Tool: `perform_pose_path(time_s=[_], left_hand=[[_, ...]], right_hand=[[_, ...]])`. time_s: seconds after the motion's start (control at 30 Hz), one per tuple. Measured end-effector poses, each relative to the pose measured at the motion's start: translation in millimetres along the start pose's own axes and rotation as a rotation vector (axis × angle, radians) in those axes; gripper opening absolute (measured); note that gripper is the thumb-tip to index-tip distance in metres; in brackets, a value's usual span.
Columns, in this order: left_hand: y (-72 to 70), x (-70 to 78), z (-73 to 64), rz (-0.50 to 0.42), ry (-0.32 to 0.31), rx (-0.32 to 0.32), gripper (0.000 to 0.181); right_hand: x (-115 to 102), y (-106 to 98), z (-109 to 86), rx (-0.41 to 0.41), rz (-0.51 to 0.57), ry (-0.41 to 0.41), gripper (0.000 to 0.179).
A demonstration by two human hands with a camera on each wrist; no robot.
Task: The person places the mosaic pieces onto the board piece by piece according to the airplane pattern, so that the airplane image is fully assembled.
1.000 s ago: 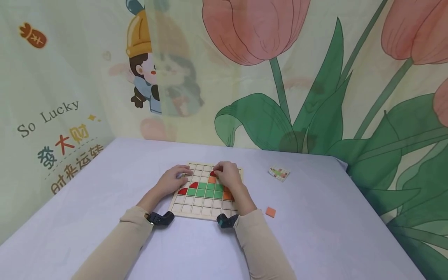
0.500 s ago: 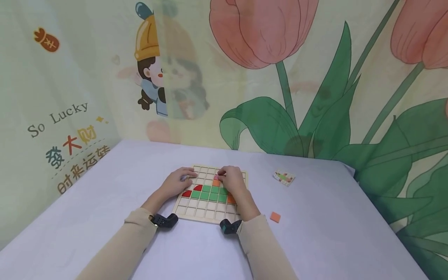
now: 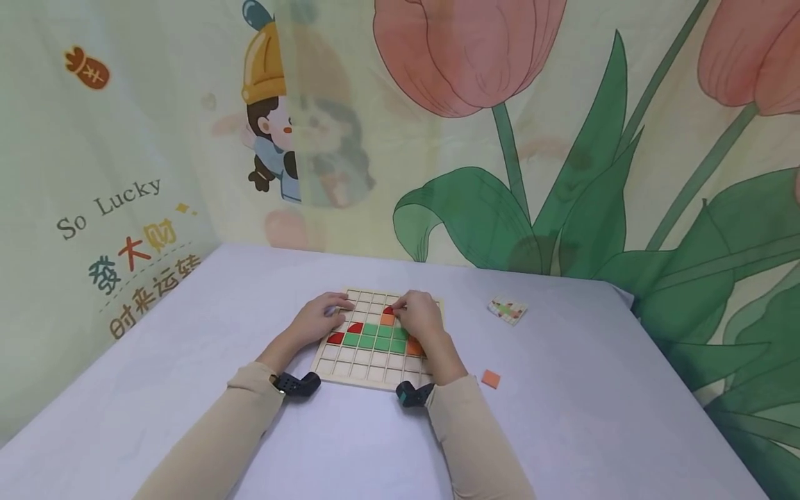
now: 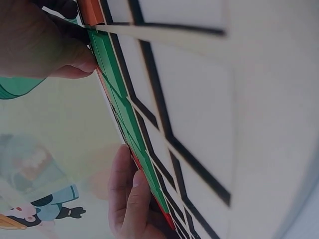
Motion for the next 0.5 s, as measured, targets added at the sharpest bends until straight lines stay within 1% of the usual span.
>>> perform_pose_path(time_s=[0.1,0.3,0.5], left_hand=[[0.6,-0.1,-1.2,-0.004,0.009,0.005,0.030],[0.4,-1.5,-1.2,0.004,-0.004,0.006,0.030],[-2.2,2.5,-0.5,0.008,0.013,0.005,0.031]], right_hand=[[-0.2,0.4,-1.3,-0.001,-0.019,-0.001,0.012],[-3.4,-1.0,-3.0,0.007,-0.021,-0.011,0.012],[-5.9,-3.1,-1.7,0.026,-0.017,-0.038,0.010]])
Point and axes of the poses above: each hand's wrist, its own z-axis towards the middle knuckle, its own y-axis out of the palm, x = y × z, the point moved 10 cm from there along z, towards the middle knuckle, and after that the axes turned 11 degrees about x, right-handed, at the moved point
